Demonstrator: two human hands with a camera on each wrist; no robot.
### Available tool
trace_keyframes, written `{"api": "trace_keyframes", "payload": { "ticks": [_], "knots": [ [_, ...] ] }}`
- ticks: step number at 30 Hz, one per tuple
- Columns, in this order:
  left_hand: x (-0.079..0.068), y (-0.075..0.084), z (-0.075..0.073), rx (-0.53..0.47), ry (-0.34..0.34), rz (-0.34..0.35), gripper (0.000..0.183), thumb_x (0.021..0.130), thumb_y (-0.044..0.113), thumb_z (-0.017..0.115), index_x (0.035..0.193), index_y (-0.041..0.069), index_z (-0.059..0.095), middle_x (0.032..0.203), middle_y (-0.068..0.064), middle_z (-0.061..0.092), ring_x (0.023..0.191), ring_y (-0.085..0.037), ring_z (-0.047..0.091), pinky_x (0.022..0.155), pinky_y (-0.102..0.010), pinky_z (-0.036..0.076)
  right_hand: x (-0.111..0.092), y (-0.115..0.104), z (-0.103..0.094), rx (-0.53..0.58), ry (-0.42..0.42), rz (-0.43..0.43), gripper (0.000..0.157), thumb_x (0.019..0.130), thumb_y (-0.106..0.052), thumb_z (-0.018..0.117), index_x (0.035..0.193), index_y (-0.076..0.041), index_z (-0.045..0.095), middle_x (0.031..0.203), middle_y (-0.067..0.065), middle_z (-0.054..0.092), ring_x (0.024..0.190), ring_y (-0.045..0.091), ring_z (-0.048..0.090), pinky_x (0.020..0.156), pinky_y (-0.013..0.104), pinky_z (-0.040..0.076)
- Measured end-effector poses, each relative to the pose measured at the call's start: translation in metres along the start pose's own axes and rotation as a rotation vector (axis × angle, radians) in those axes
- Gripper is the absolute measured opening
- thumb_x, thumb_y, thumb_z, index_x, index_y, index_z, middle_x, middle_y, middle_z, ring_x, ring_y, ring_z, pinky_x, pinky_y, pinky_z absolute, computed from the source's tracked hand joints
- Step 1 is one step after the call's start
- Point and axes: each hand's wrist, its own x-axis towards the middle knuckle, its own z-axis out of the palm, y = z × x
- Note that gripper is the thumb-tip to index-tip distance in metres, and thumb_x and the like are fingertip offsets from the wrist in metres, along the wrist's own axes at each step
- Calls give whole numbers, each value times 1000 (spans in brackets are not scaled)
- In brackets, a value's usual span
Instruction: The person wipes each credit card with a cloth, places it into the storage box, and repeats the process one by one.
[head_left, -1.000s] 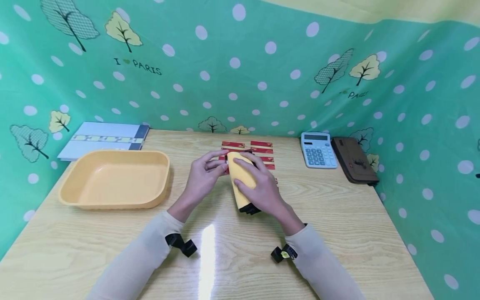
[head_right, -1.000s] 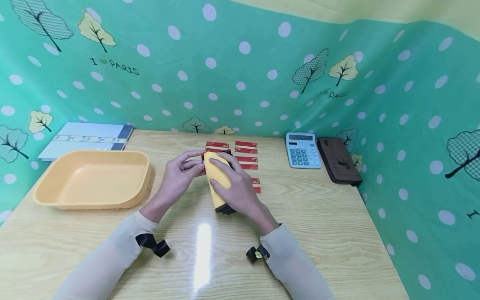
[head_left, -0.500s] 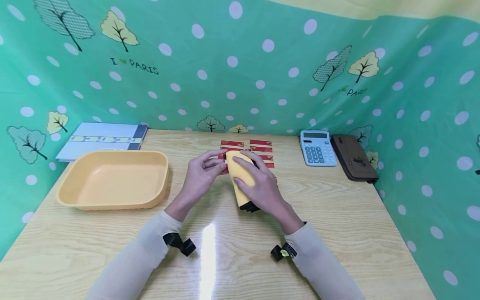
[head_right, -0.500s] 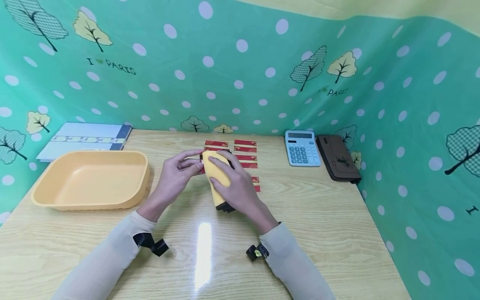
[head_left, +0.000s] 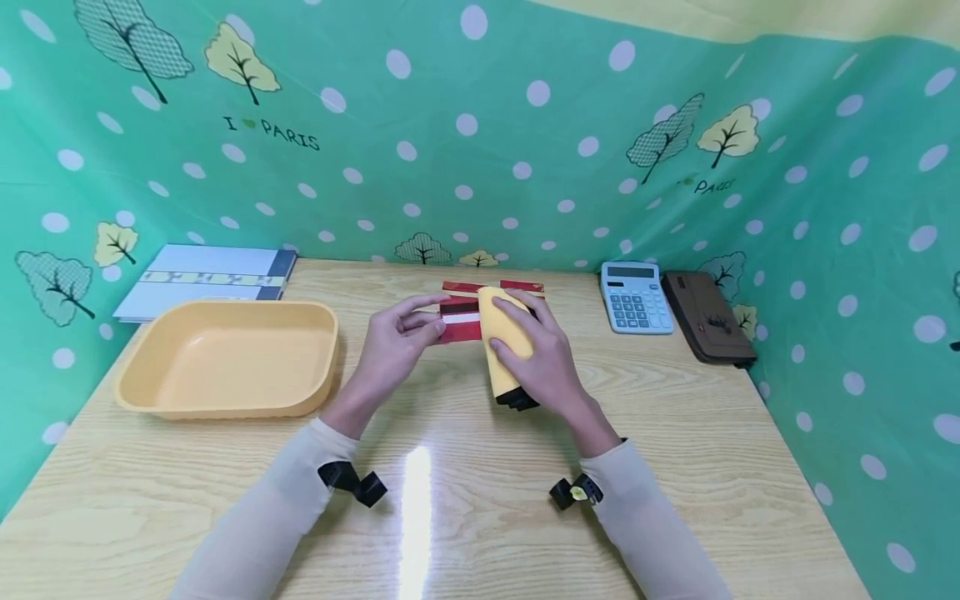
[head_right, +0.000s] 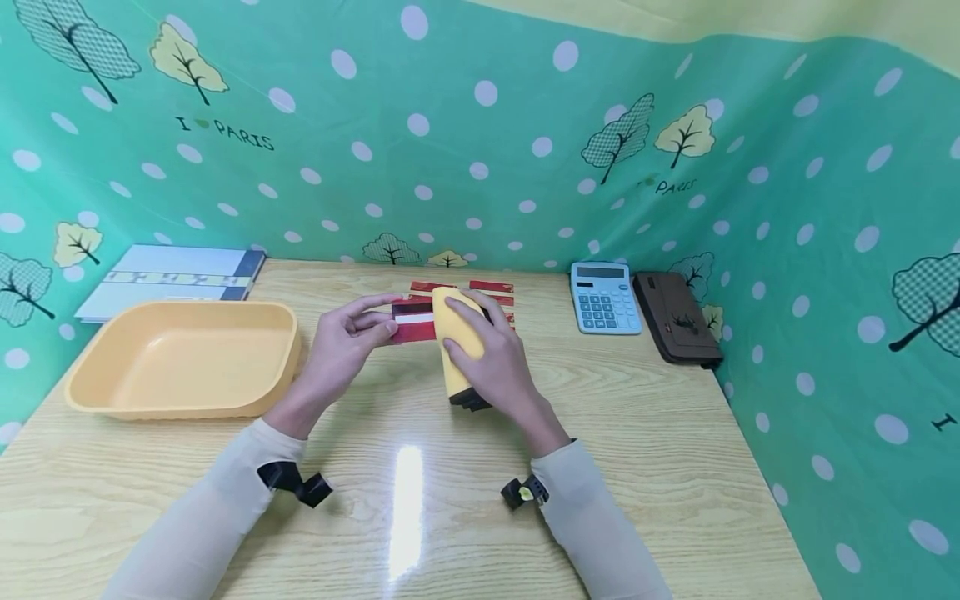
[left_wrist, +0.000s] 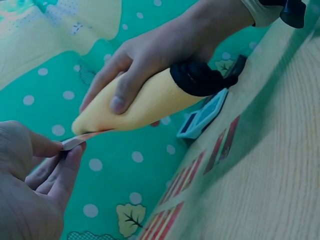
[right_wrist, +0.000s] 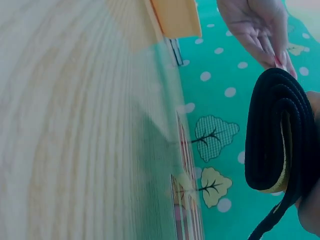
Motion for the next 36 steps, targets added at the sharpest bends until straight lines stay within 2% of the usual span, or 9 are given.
{"api": "trace_keyframes", "payload": {
  "ticks": [6, 11, 17, 22, 28, 32, 36],
  "knots": [
    [2, -1, -3, -39, 1, -8, 42, 98, 4, 67, 140, 12, 65, 114, -21, 76, 93, -10, 78, 89, -25, 63, 2, 10, -5, -15, -19, 37, 54, 91, -12, 79, 143, -15, 63, 151, 9, 53, 138, 26, 53, 109, 48, 53],
    [4, -1, -3, -66, 10, -20, 44, 98, 2, 66, 142, 9, 62, 112, -22, 76, 90, -8, 77, 90, -28, 64, 3, 20, -11, -9, -5, 80, 55, 91, -11, 78, 143, -14, 63, 152, 12, 52, 139, 30, 53, 111, 52, 51],
    [5, 5, -15, -17, 9, -34, 44, 100, 4, 64, 143, 11, 61, 116, -21, 76, 91, -7, 77, 90, -25, 63, 4, 24, -19, 11, 12, 118, 56, 91, -10, 78, 144, -15, 62, 152, 13, 52, 140, 32, 51, 115, 55, 46],
    [1, 14, -40, 51, 29, -40, 45, 103, 9, 63, 147, 11, 58, 120, -18, 76, 93, -6, 77, 92, -22, 61, 5, 26, -22, 10, 9, 124, 55, 92, -12, 77, 144, -16, 61, 153, 13, 51, 142, 32, 50, 115, 56, 46],
    [-8, 17, -80, 203, 53, -46, 45, 105, 17, 61, 150, 15, 55, 118, -7, 77, 95, -2, 75, 91, -18, 60, 4, 27, -24, 3, 19, 129, 55, 91, -13, 77, 144, -14, 62, 152, 13, 52, 142, 33, 50, 115, 57, 46],
    [-16, 15, -108, 296, 72, -54, 46, 106, 22, 59, 151, 15, 54, 108, 10, 77, 95, 3, 73, 86, -13, 59, 4, 28, -24, 11, 18, 135, 55, 91, -13, 77, 144, -15, 62, 152, 12, 52, 142, 33, 50, 116, 57, 45],
    [-22, 11, -131, 332, 95, -69, 49, 107, 25, 58, 153, 13, 50, 102, 21, 74, 93, 7, 72, 83, -9, 57, 5, 28, -25, 17, 21, 130, 54, 91, -14, 77, 143, -15, 62, 152, 12, 52, 141, 33, 50, 115, 57, 46]
  ]
}}
